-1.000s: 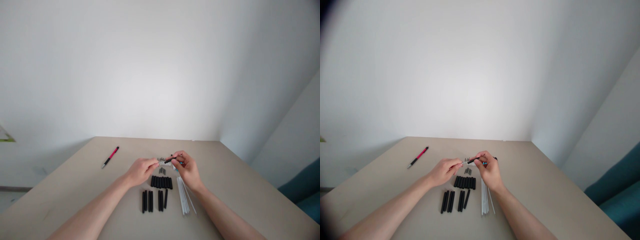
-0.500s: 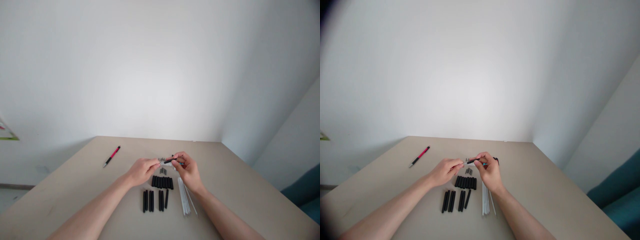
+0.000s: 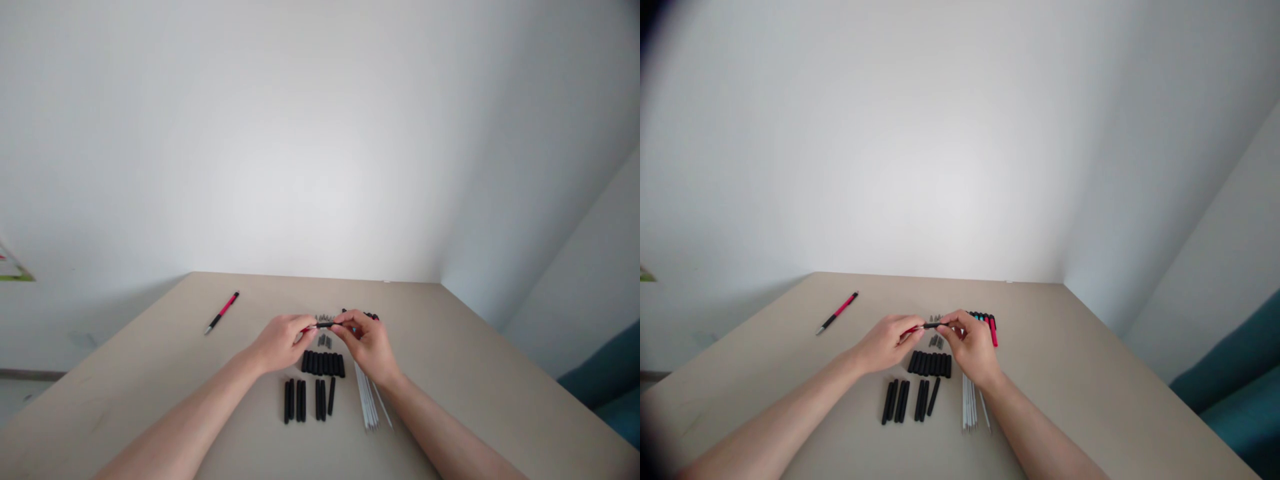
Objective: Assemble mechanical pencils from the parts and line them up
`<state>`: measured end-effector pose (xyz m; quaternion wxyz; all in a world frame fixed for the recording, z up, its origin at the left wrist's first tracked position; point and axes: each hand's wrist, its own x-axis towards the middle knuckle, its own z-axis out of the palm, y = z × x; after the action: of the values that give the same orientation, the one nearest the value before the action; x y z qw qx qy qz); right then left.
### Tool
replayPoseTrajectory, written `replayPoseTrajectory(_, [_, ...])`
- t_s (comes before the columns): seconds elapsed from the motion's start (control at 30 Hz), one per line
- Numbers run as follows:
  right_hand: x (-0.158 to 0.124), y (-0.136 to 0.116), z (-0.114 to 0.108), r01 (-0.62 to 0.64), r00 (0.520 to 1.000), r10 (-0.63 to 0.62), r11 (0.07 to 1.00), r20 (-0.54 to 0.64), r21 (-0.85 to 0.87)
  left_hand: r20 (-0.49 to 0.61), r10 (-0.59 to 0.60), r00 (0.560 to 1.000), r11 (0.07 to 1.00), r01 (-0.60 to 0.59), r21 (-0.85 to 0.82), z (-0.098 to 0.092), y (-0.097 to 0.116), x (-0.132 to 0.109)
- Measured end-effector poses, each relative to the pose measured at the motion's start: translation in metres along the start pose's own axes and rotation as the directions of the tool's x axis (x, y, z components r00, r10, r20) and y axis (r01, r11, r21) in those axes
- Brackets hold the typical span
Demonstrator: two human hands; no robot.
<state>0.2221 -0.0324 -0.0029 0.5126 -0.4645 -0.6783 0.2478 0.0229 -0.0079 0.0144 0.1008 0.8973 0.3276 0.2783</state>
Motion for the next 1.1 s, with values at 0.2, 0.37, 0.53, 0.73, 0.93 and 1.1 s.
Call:
replayPoseTrajectory(0.2, [0.0, 0.0, 0.003, -0.031, 0.999, 0.03, 0.999, 0.045, 0.026, 0.07, -0.009, 0.997, 0.991, 0.019, -0.132, -0.003, 0.004, -0.002])
replayPoseTrajectory(0.37, [0.0, 0.002, 0.001, -0.041, 0.998, 0.038, 0.998, 0.049, 0.057, 0.061, -0.03, 0.998, 0.99, 0.038, -0.138, -0.001, -0.001, -0.002])
replayPoseTrajectory(0.53, [0.0, 0.002, 0.002, -0.055, 0.997, 0.054, 0.998, 0.048, 0.029, 0.023, -0.019, 1.0, 0.994, 0.022, -0.108, 0.001, -0.003, -0.001])
replayPoseTrajectory(0.73, [0.001, -0.001, 0.003, -0.064, 0.994, 0.061, 0.997, 0.09, 0.036, -0.011, -0.018, 1.0, 0.999, 0.017, -0.039, 0.003, -0.005, -0.002])
replayPoseTrajectory(0.93, [0.002, 0.0, 0.002, -0.052, 0.992, 0.053, 0.999, 0.116, -0.004, -0.014, 0.015, 1.0, 1.0, -0.015, -0.016, 0.004, -0.007, -0.002])
replayPoseTrajectory(1.1, [0.0, -0.002, 0.0, 0.005, 0.992, 0.006, 0.996, 0.123, -0.087, -0.014, 0.025, 1.0, 1.0, -0.025, 0.015, 0.003, -0.007, -0.002])
